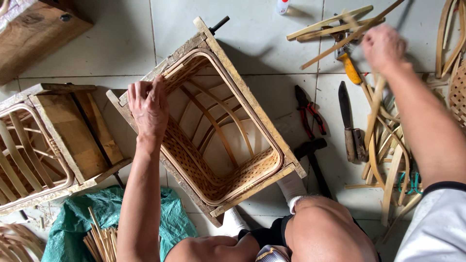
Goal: The person inserts thin bamboo strips into a wooden mold to form the basket frame, then uses a hammer to tap them into place. The person applies glue along the frame edges to secure the strips.
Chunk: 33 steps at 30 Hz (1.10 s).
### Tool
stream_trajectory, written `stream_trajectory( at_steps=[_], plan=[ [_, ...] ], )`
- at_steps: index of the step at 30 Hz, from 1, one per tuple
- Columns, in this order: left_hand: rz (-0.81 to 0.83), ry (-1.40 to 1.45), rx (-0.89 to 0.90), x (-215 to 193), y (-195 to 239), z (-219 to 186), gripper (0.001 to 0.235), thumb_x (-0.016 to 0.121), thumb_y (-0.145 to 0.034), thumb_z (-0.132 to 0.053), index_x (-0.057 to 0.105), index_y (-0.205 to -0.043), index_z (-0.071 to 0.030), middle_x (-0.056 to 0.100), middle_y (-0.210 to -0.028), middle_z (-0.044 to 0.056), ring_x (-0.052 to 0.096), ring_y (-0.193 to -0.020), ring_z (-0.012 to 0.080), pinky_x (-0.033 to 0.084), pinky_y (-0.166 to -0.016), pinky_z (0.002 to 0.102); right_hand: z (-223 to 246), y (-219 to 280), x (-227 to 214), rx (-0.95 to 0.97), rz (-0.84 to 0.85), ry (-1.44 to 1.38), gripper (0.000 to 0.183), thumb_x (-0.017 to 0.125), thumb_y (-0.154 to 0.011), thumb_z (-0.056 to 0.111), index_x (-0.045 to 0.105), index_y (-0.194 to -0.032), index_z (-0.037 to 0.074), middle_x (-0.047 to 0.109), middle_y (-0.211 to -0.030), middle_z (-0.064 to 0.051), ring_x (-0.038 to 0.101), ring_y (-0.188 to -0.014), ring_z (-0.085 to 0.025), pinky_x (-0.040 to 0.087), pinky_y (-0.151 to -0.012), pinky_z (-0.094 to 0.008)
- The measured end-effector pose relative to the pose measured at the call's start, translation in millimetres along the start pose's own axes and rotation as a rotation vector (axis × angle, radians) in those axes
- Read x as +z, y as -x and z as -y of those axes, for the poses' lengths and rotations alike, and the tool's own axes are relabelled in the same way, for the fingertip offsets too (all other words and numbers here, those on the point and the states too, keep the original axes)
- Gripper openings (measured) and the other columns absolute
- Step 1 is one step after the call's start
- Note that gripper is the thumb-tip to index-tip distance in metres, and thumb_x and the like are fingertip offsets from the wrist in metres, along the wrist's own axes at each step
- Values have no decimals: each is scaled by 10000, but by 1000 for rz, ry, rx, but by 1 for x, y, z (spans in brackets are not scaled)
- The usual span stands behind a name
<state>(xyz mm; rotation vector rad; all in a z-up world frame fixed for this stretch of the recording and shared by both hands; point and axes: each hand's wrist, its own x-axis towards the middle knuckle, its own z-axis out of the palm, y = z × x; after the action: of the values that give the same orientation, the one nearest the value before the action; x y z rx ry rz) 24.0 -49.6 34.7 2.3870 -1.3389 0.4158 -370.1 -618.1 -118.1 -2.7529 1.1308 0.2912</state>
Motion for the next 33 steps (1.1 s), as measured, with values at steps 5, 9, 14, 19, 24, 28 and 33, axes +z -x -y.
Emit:
stream_trajectory(
  at_steps=[5, 9, 14, 19, 24, 28, 33],
  plan=[
    [4, 14, -18, -4, -8, -3, 253, 713, -1067, -60, 698, -1301, -154, 575, -981, 72, 547, -908, 252, 486, -812, 411, 1, -24, -38, -109, -212, -94, 362, 745, -955, 165, 693, -1245, -45, 621, -1221, -292, 624, -1100, -417, 512, -901, -529],
    [147, -28, -109, -14, -10, -10, 333, 700, -946, -6, 719, -1241, -161, 564, -947, 89, 542, -916, 287, 479, -787, 417, 35, 13, -29, -134, -36, -54, 613, 817, -904, 424, 714, -1279, -49, 607, -1273, -314, 605, -1160, -458, 503, -989, -560],
    [52, -68, -43, -12, -8, -11, 342, 680, -902, -10, 670, -1212, -152, 561, -1023, 96, 546, -1028, 301, 505, -890, 439, 34, 21, -2, -222, -178, 319, 1326, 928, -501, 781, 634, -1469, -76, 607, -1378, -286, 568, -1239, -417, 495, -977, -545],
    [78, -64, -33, 5, -5, 0, 380, 692, -923, -24, 642, -1276, -153, 562, -1027, 88, 543, -998, 282, 506, -859, 423, 6, 59, 28, -3, 104, -104, 878, 869, -685, 561, 618, -1250, -62, 620, -1258, -269, 582, -1201, -386, 503, -1049, -497],
    [52, -108, 15, 15, -4, 2, 441, 667, -910, -15, 611, -1338, -103, 564, -1077, 94, 531, -1032, 269, 492, -891, 411, 19, 131, 39, 176, 157, -343, 673, 794, -746, 379, 584, -1240, -28, 625, -1220, -208, 606, -1186, -338, 510, -1064, -481],
    [-32, -50, 62, 15, -4, 2, 484, 659, -890, -39, 592, -1368, -67, 569, -1143, 90, 517, -1079, 269, 463, -947, 419, 72, 167, -20, 186, 184, -834, 525, 734, -796, 234, 558, -1231, 0, 628, -1189, -160, 625, -1174, -299, 515, -1076, -468],
    [-50, 11, 80, 16, -3, 1, 478, 672, -892, -57, 581, -1360, -39, 534, -1106, 113, 512, -1072, 294, 457, -952, 447, 204, 217, -146, -179, 533, -1502, 388, 659, -857, 52, 524, -1220, 33, 633, -1151, -99, 650, -1159, -250, 522, -1091, -452]
  ],
)
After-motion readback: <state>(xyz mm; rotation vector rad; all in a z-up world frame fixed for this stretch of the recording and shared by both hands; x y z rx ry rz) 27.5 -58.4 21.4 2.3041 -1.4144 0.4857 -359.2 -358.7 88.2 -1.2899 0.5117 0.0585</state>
